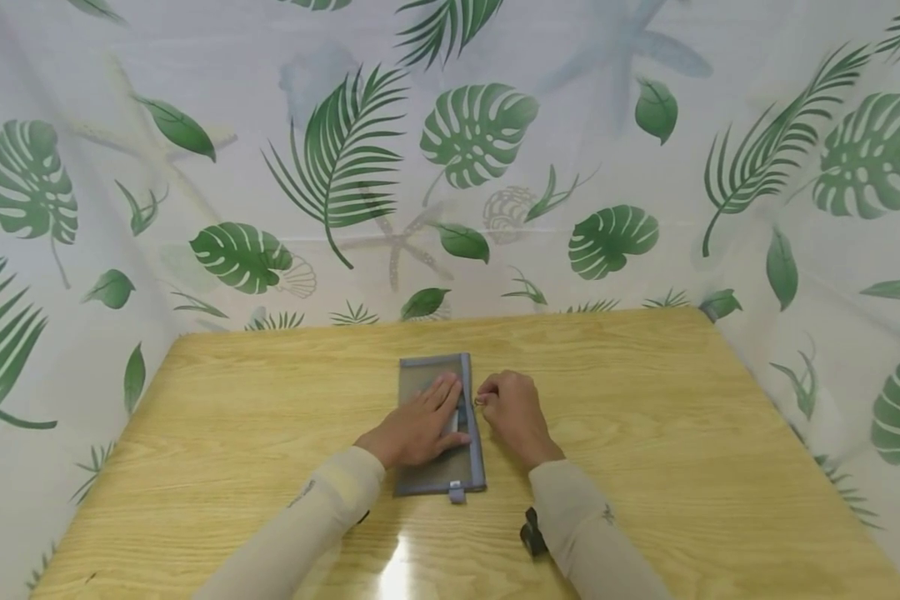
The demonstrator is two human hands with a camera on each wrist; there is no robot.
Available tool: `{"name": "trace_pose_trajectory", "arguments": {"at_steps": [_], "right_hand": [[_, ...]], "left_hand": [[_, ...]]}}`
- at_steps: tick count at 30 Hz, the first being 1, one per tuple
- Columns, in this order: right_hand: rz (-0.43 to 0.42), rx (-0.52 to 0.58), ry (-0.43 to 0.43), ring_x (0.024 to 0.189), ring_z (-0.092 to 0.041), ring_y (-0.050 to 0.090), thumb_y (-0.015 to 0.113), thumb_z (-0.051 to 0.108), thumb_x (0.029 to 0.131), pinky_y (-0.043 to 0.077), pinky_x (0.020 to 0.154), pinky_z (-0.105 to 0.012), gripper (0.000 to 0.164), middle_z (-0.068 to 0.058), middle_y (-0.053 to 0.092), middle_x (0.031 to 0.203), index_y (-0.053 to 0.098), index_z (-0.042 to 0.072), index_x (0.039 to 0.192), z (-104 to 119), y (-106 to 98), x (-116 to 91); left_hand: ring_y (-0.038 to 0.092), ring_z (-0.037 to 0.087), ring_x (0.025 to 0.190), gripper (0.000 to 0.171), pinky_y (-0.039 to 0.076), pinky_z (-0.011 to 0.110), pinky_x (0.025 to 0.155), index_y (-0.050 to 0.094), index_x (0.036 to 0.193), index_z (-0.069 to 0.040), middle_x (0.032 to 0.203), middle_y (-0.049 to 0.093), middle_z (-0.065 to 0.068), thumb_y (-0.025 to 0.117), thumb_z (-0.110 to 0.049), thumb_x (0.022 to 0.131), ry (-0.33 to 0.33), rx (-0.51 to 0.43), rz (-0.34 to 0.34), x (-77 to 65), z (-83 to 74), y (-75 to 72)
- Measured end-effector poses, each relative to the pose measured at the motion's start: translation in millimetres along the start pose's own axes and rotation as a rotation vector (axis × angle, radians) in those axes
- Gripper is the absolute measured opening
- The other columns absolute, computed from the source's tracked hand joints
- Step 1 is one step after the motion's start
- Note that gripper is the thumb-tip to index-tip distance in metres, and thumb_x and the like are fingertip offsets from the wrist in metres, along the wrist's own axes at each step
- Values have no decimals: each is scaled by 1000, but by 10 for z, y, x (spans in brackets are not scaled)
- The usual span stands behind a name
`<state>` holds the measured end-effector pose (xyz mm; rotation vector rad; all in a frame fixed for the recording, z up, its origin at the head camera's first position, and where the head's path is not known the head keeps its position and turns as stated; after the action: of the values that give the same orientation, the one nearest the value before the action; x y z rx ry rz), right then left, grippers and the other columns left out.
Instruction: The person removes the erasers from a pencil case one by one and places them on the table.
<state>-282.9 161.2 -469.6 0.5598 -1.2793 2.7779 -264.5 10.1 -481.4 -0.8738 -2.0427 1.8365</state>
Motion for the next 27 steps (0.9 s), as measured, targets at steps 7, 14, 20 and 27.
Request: {"name": "trace_pose_trajectory", "arguments": {"at_steps": [7,14,20,27], "right_hand": [[-16,-9,-4,75,-26,70,74,-7,86,57,68,-43,10,-10,74,77,77,0,79,-18,23,64],[-13,0,23,75,-27,69,72,-5,87,57,68,-44,11,-10,74,78,77,0,79,-45,32,124],[-10,3,25,73,-27,69,72,-5,87,57,66,-43,10,-11,74,78,77,0,80,-76,54,168],[-31,7,47,74,-28,70,72,-6,86,56,67,-45,10,-12,74,78,77,-1,79,-109,75,206]], "left_hand": [[9,23,155,81,21,43,122,12,163,-6,169,8,10,38,-56,105,-1,-2,0,0,17,-2],[5,20,155,82,19,42,123,10,164,-7,170,5,8,36,-58,105,-12,2,12,31,27,40],[4,20,155,82,18,42,123,10,164,-8,170,5,8,36,-58,105,-13,-1,5,58,40,75],[5,21,155,82,18,42,123,10,164,-8,170,5,8,36,-59,105,-18,10,11,47,36,67]]}}
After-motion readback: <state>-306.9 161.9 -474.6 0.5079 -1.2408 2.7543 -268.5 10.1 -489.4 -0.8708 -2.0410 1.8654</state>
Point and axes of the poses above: each hand's wrist, its own x-axis towards the middle knuckle, its own y-axis out of the palm, z = x × y, the point moved 5 cm from there along x, towards the middle knuckle
